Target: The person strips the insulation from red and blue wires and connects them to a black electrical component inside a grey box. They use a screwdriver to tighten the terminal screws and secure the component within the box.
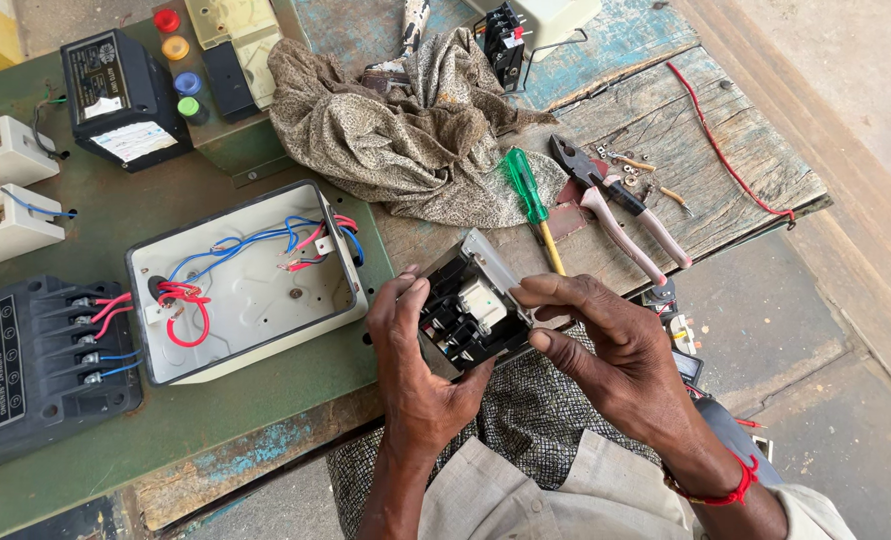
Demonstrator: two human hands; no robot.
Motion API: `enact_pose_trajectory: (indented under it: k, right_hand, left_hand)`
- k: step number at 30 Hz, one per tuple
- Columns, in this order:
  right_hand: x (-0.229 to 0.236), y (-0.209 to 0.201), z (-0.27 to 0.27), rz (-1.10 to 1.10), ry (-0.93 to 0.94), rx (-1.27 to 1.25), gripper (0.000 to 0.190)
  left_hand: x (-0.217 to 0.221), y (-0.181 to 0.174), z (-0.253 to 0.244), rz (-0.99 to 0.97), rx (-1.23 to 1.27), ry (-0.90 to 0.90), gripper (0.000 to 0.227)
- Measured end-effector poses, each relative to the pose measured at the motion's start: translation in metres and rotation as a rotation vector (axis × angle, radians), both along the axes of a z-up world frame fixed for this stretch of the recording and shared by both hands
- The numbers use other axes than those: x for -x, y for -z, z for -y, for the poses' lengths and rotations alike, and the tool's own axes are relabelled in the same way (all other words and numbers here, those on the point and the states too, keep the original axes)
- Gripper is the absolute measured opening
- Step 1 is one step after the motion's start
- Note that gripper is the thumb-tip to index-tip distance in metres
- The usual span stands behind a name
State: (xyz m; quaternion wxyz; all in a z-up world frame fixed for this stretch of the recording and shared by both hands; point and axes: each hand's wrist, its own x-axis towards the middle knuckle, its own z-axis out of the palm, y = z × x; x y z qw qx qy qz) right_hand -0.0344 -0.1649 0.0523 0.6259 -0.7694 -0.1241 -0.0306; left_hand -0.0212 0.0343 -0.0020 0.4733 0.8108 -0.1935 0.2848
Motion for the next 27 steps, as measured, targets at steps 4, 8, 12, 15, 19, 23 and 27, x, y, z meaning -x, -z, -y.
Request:
enact_pose_trajectory:
  k: [4, 8, 12, 15, 19, 23, 27]
  right_hand:
    - [0.001, 0.004, 0.001, -0.031, 0.011, -0.02, 0.043]
    - [0.0, 0.011, 0.003, -0.043, -0.007, -0.071, 0.042]
    - [-0.005, 0.026, 0.008, -0.074, -0.042, -0.167, 0.043]
    - [-0.008, 0.039, 0.012, -0.307, 0.054, -0.297, 0.042]
    - [-0.01, 0.056, 0.015, -0.397, 0.093, -0.395, 0.038]
    - [-0.01, 0.045, 0.013, -0.434, 0.055, -0.298, 0.046]
    - [-0.004, 0.014, 0.006, -0.141, 0.022, 0.346, 0.083]
  left_hand:
    - [0.0, 0.001, -0.001, -0.007, -0.02, 0.01, 0.099]
    - [-0.001, 0.003, -0.001, -0.004, -0.017, 0.015, 0.1]
    - [0.0, 0.005, -0.002, -0.008, -0.009, 0.01, 0.097]
    - [0.001, 0.002, 0.0, -0.042, 0.011, 0.019, 0.098]
    - [0.003, -0.012, 0.0, -0.014, -0.049, 0.06, 0.097]
    - [0.004, -0.027, 0.003, -0.008, -0.107, 0.06, 0.096]
    - [-0.002, -0.037, 0.001, -0.063, -0.203, 0.113, 0.099]
